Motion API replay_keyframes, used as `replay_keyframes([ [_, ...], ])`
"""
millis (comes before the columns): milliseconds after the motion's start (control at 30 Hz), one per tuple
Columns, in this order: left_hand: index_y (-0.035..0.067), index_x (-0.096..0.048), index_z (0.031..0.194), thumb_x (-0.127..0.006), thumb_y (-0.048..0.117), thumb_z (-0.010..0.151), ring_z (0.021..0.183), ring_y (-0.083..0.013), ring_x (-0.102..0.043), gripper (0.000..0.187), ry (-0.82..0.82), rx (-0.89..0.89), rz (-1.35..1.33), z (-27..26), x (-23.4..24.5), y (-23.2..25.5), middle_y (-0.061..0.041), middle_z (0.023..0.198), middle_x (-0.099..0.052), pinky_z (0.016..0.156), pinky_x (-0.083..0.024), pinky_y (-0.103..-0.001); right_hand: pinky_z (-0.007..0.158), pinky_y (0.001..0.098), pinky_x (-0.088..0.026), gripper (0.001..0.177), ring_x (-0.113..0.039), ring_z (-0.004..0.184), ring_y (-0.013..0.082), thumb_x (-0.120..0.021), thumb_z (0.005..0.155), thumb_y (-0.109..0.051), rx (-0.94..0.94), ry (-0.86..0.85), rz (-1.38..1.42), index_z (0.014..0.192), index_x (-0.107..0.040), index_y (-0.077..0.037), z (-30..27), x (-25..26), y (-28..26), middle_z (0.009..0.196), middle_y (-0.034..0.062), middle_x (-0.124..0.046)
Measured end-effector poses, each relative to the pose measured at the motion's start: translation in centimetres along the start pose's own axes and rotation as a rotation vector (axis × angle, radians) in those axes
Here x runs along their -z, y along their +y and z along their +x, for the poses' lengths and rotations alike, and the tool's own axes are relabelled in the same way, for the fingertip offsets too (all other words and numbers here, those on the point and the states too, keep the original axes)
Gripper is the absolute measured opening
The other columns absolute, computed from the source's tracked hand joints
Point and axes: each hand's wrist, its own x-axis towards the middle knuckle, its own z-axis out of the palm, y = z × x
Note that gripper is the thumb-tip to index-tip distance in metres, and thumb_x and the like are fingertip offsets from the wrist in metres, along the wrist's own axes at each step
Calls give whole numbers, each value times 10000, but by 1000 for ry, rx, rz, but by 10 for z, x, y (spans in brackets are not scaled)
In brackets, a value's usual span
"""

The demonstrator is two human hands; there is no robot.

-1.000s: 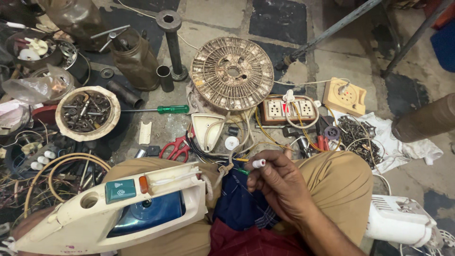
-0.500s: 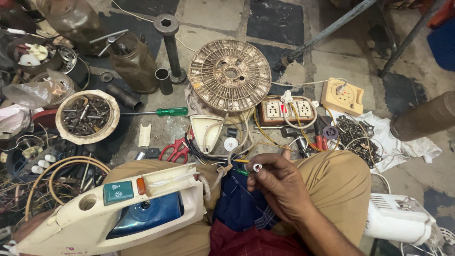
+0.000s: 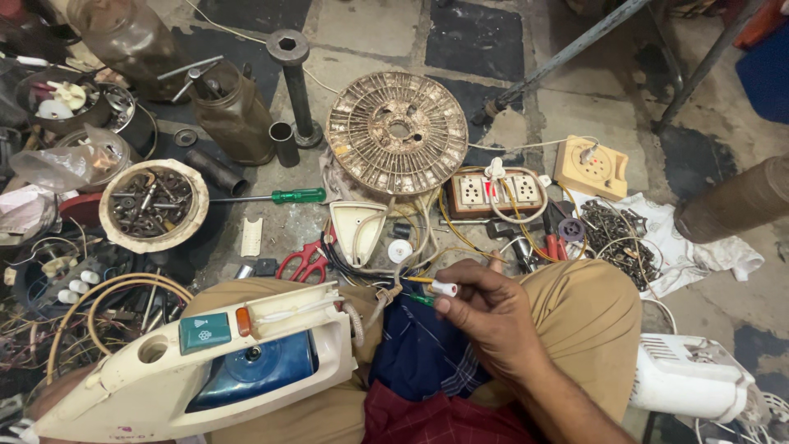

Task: The person disassembles an electric iron by hand and with a screwdriver, removes and checks internal components, and then reassembles the iron housing.

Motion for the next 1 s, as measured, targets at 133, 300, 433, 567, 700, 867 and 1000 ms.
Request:
replay_keyframes([
  [133, -3, -643, 1114, -735, 367, 975, 1043, -215, -631, 405, -1, 1, 1, 0, -3, -1, -118, 1111, -675, 982, -472, -333, 844, 247, -478, 304, -579, 927, 106, -790, 851, 57, 41, 6, -99, 1148, -728, 36, 1, -2, -4, 1031, 44, -644],
  [300, -6, -644, 1119, -740, 353, 973, 1044, -215, -631, 399, 10, 3, 3, -1, -7, 1, -118, 1116, -673, 982, -474, -332, 830, 237, -481, 311, -569, 893, 97, -786, 859, 54, 15, 12, -87, 1164, -725, 41, 0, -2, -5, 1038, 36, -637],
  [433, -8, -645, 1123, -743, 342, 972, 1045, -215, -631, 394, 9, 0, 5, -2, -5, 2, -119, 1120, -672, 983, -476, -332, 803, 245, -505, 326, -593, 855, 114, -776, 870, 48, -30, 23, -52, 1191, -719, 55, 0, -2, -7, 1028, 46, -633],
  [567, -10, -646, 1127, -747, 331, 971, 1046, -214, -632, 389, 21, -5, 0, -3, -9, 1, -120, 1124, -671, 983, -477, -332, 810, 285, -560, 310, -663, 866, 151, -741, 896, 4, -43, 9, -24, 1197, -694, 61, -2, -3, -9, 1054, 70, -657],
  [700, -13, -647, 1131, -751, 321, 970, 1046, -214, -632, 385, 27, -4, 8, -11, -9, 0, -120, 1127, -670, 983, -479, -331, 824, 304, -577, 276, -678, 909, 156, -727, 909, -30, -74, 22, -57, 1169, -696, 58, -3, -5, -11, 1059, 81, -679],
  [867, -16, -648, 1137, -756, 307, 969, 1048, -213, -633, 380, 109, -32, -23, -27, -5, -3, -121, 1132, -668, 984, -481, -331, 828, 310, -575, 311, -683, 904, 168, -722, 917, -24, -41, 9, -132, 1218, -678, 42, -6, -6, -9, 1077, 102, -711],
  [1000, -18, -649, 1141, -760, 296, 968, 1049, -213, -633, 376, 228, -64, -125, -42, -14, -1, -122, 1136, -667, 984, -483, -331, 862, 320, -586, 318, -707, 1003, 168, -735, 892, 18, 6, 34, -108, 1183, -605, 25, -7, -1, 1, 1125, 126, -729],
])
